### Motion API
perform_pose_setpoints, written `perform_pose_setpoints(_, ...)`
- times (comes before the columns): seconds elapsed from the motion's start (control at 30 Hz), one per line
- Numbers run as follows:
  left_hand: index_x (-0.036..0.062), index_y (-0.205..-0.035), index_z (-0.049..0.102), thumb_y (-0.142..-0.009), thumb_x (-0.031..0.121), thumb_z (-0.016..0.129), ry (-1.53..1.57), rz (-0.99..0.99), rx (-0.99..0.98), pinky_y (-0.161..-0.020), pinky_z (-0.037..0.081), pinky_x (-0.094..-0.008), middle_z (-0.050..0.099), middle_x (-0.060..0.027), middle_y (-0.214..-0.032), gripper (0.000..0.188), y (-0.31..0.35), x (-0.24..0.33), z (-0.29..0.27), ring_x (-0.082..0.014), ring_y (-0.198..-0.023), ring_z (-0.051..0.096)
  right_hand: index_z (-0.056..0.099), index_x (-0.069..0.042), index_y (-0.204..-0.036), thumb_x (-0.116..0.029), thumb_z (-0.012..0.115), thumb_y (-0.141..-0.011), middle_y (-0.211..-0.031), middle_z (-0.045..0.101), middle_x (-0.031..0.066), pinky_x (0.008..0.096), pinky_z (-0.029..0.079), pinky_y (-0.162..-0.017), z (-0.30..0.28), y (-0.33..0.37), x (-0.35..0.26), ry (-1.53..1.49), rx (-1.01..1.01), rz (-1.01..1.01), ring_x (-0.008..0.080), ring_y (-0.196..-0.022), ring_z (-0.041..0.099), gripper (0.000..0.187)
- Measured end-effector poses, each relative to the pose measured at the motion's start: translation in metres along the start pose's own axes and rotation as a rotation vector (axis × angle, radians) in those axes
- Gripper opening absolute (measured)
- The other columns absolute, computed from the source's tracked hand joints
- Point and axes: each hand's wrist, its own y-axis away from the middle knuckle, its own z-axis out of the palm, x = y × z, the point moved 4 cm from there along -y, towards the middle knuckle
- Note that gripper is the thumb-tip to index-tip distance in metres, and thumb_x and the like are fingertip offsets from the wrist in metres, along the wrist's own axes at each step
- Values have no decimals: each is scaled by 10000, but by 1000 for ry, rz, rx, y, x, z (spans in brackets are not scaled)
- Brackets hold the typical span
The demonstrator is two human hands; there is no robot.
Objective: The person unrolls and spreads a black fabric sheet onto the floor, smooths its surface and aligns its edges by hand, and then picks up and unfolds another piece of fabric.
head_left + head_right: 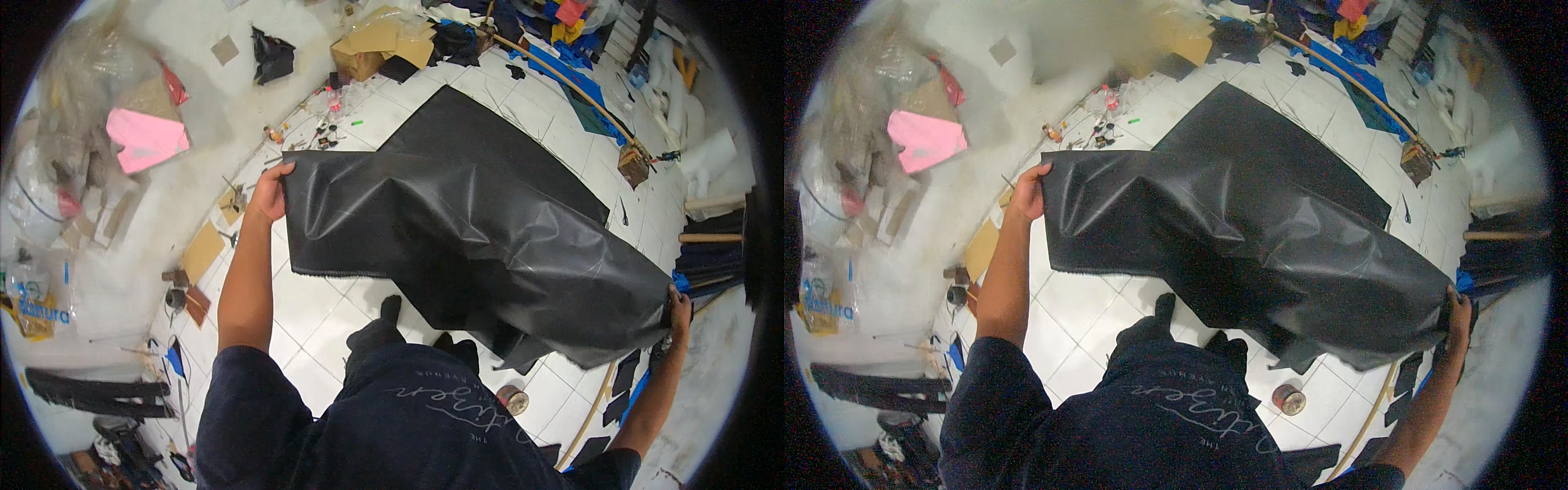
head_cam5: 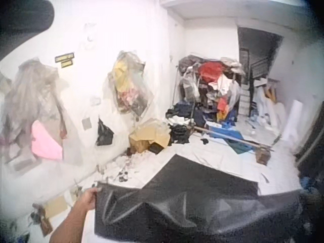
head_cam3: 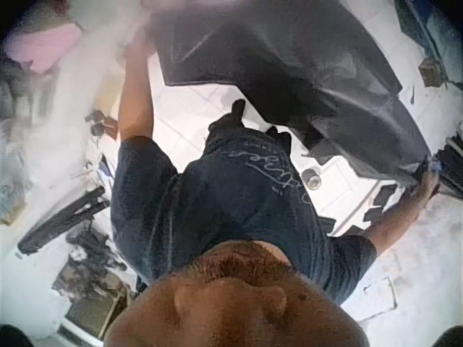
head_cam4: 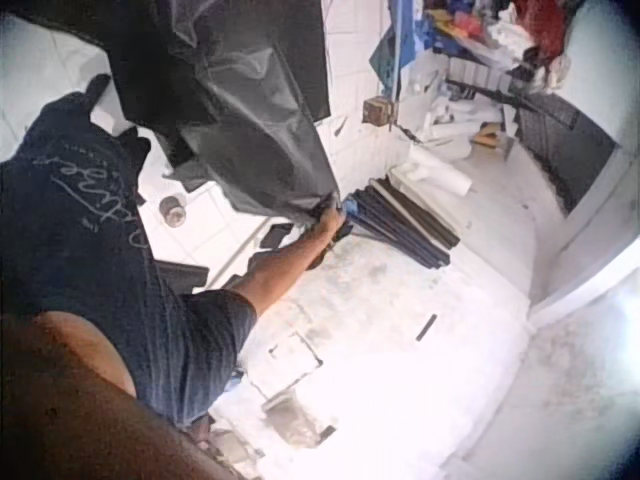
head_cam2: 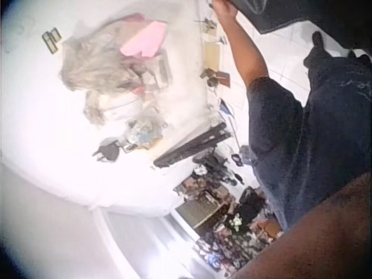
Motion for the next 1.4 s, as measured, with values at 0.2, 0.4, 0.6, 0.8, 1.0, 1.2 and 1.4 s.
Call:
perform_pose_setpoints(0.2, 15, -1232, 486, -883, 84, 528, 59, 210, -67, -931, 516, -387, 621, -116, -1152, 358, -1, -6, 74, -234, -1036, 626, 382, 39, -1386, -343, 677, -870, -1294, 514, 278, 419, 354, -1059, 116, 69, -110, 188, 248, -287, 374, -1243, 474, 706)
perform_pose_setpoints(0.4, 55, -1282, 451, -842, -4, 551, 146, 181, -151, -1004, 426, -388, 570, -95, -1198, 455, 18, -87, 173, -234, -1103, 561, 502, -48, -1309, -272, 808, -728, -1267, 547, 174, 409, 429, -988, 161, 277, -382, -382, -183, -549, 305, -1194, 522, 693)
perform_pose_setpoints(0.6, 14, -1216, 505, -882, 48, 601, -83, -21, -189, -950, 426, -321, 581, -87, -1151, 349, 59, -207, 243, -170, -1051, 554, 471, -111, -1352, -289, 854, -641, -1276, 545, 210, 439, 463, -931, 188, 366, -424, -210, -265, -566, 373, -1175, 541, 827)
perform_pose_setpoints(0.8, -14, -1107, 594, -913, 80, 615, -233, -553, -801, -832, 473, -278, 624, -35, -1000, 216, 100, -255, 241, -100, -917, 576, 448, -33, -1286, -196, 775, -757, -1196, 579, 215, 406, 482, -903, 218, 396, -322, -315, -572, -215, 350, -1119, 582, 643)
perform_pose_setpoints(1.0, 9, -1255, 565, -884, 372, 654, -776, -321, -1257, -969, 411, -363, 600, -189, -1180, 527, 121, -268, 257, -240, -1134, 523, 445, -26, -1138, 81, 636, -706, -1036, 521, 79, 287, 429, -869, 232, 415, -266, -630, -196, 1, 175, -963, 536, 484)
perform_pose_setpoints(1.2, -31, -1382, 389, -821, 554, 645, -957, -528, -1301, -1062, 339, -449, 420, -281, -1368, 850, 108, -315, 221, -392, -1272, 417, 536, -31, -1003, -37, 613, -861, -930, 555, 14, 236, 413, -810, 178, 395, -242, -684, 153, 44, 104, -864, 534, 161)
perform_pose_setpoints(1.4, -32, -1439, 256, -748, 408, 763, -1030, -592, -730, -1100, 305, -414, 317, -290, -1438, 963, 79, -416, 111, -402, -1336, 342, 489, -40, -1082, -159, 671, -862, -968, 581, 61, 270, 485, -795, 138, 377, -192, -854, 319, 35, 139, -880, 593, 309)
